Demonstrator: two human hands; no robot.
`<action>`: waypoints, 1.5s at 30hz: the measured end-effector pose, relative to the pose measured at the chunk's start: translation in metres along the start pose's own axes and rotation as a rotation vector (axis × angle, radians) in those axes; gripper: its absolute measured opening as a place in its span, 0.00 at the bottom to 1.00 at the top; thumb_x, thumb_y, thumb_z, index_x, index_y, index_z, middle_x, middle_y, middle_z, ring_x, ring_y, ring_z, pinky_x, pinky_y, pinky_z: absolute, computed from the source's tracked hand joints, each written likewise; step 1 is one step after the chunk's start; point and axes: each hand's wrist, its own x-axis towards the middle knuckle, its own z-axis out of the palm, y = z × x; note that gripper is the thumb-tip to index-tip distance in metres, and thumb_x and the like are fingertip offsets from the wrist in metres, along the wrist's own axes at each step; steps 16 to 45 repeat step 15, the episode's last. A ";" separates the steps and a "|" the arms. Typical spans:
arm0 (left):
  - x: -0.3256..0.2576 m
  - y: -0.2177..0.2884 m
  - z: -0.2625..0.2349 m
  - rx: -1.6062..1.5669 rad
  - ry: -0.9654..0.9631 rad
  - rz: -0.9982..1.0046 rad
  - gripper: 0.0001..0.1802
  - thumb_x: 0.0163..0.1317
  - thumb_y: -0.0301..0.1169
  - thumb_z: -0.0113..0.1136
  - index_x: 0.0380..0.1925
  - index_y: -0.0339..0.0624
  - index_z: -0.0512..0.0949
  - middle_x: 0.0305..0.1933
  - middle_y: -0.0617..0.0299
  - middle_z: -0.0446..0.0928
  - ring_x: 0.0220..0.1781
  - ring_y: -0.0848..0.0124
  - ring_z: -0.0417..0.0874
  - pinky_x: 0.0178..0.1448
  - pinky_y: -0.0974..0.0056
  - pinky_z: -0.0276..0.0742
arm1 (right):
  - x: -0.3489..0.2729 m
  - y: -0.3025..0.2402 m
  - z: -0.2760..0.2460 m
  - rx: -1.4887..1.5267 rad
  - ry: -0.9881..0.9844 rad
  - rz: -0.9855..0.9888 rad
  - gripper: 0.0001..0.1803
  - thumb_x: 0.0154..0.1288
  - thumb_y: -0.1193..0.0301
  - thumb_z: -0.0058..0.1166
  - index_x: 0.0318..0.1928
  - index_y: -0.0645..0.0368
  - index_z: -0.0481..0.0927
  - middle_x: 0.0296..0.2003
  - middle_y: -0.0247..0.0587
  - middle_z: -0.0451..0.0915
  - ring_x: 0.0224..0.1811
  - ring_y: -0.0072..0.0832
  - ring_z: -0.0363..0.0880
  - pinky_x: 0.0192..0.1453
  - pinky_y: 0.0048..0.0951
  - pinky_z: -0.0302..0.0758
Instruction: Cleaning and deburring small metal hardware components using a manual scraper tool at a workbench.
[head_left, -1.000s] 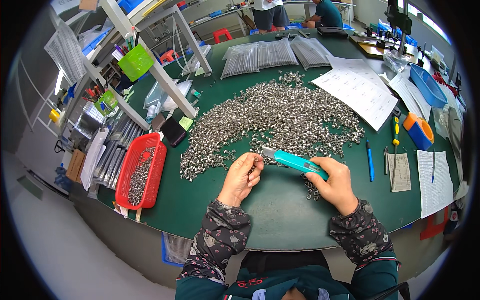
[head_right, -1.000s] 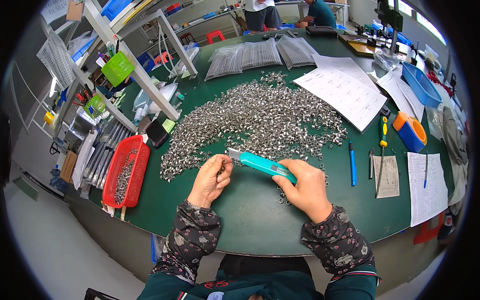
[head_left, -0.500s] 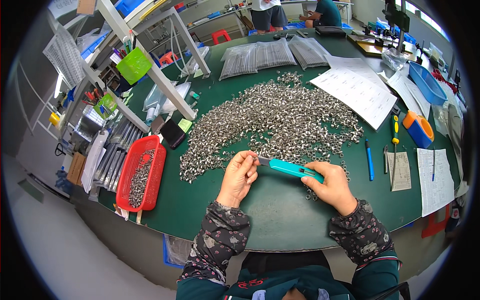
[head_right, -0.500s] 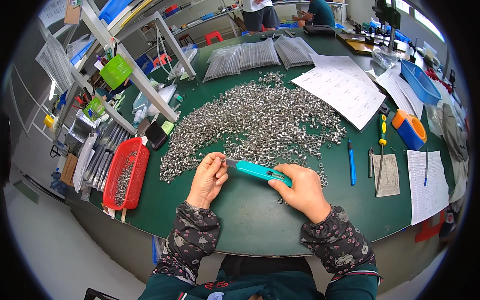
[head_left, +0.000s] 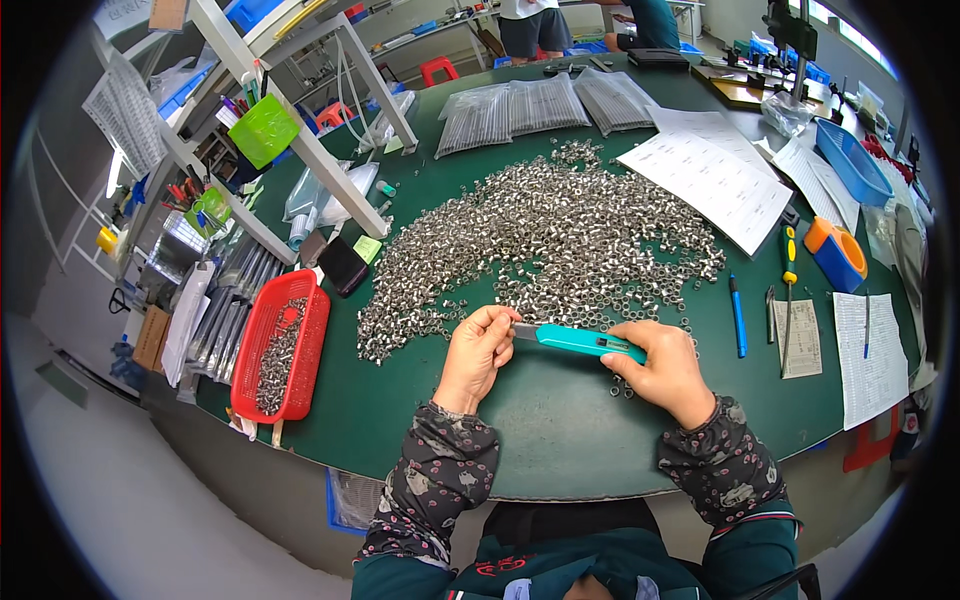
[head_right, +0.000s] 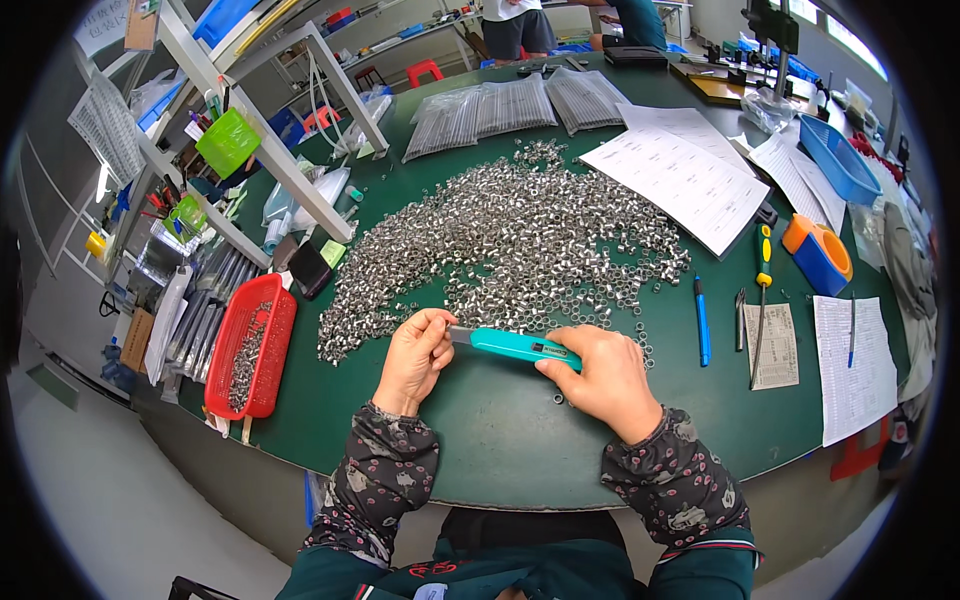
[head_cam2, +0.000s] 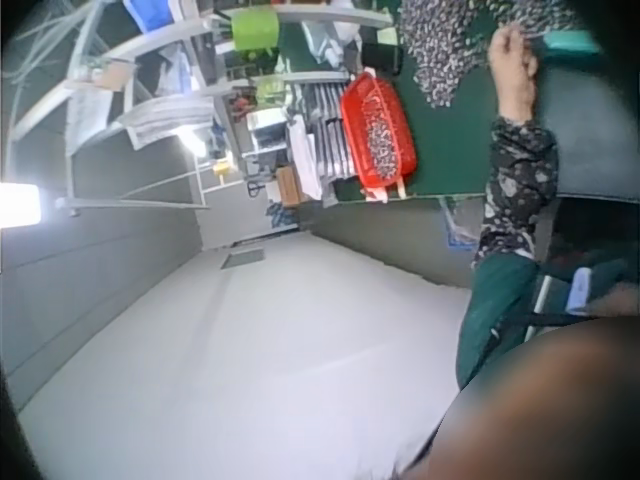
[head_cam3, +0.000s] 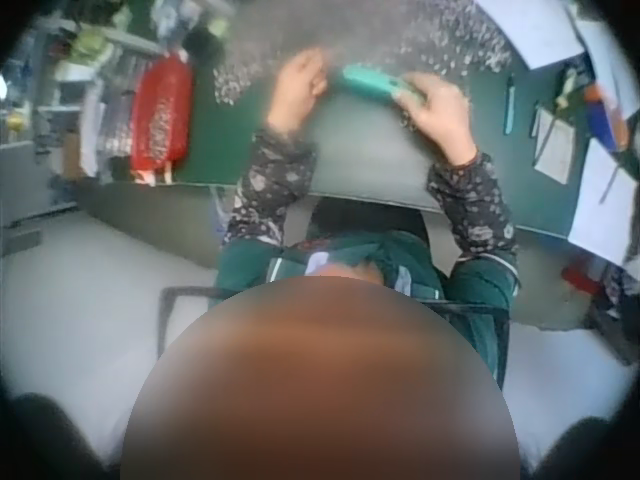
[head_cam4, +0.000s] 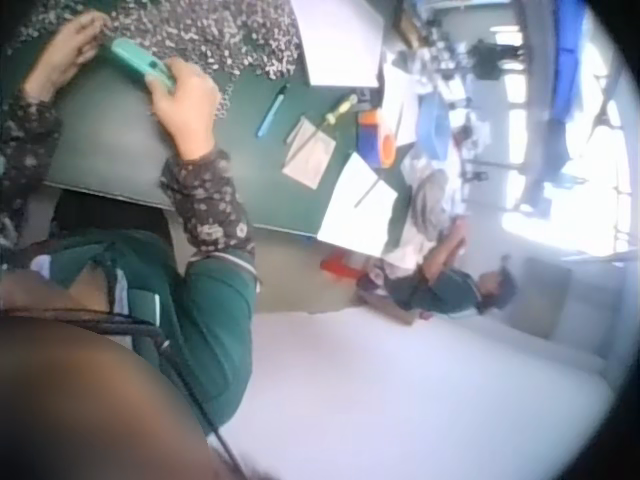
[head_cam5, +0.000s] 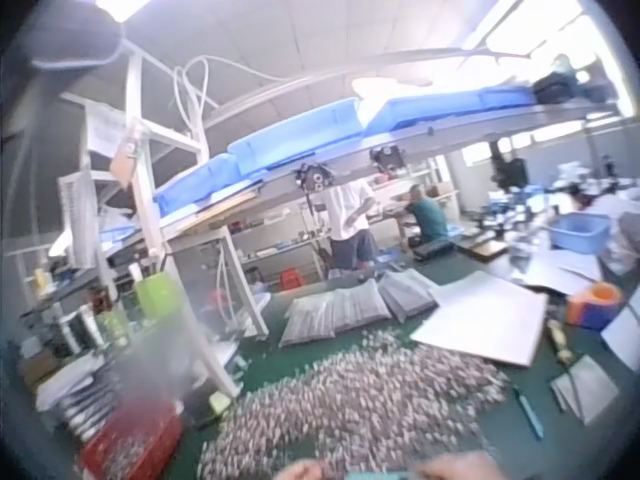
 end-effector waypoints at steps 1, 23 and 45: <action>0.000 0.000 0.000 -0.011 -0.007 -0.016 0.09 0.65 0.31 0.51 0.35 0.37 0.74 0.21 0.71 0.65 0.19 0.82 0.60 0.20 0.77 0.57 | -0.001 -0.005 0.000 -0.091 0.061 -0.061 0.14 0.50 0.63 0.60 0.36 0.56 0.80 0.24 0.43 0.78 0.25 0.40 0.77 0.28 0.36 0.71; -0.002 0.001 0.002 -0.142 0.086 -0.073 0.14 0.66 0.39 0.49 0.31 0.40 0.73 0.24 0.68 0.67 0.20 0.83 0.62 0.18 0.77 0.57 | 0.000 0.000 0.003 -0.012 0.032 -0.052 0.15 0.50 0.63 0.60 0.36 0.58 0.81 0.27 0.46 0.79 0.27 0.41 0.78 0.31 0.37 0.73; -0.002 0.001 0.002 -0.142 0.086 -0.073 0.14 0.66 0.39 0.49 0.31 0.40 0.73 0.24 0.68 0.67 0.20 0.83 0.62 0.18 0.77 0.57 | 0.000 0.000 0.003 -0.012 0.032 -0.052 0.15 0.50 0.63 0.60 0.36 0.58 0.81 0.27 0.46 0.79 0.27 0.41 0.78 0.31 0.37 0.73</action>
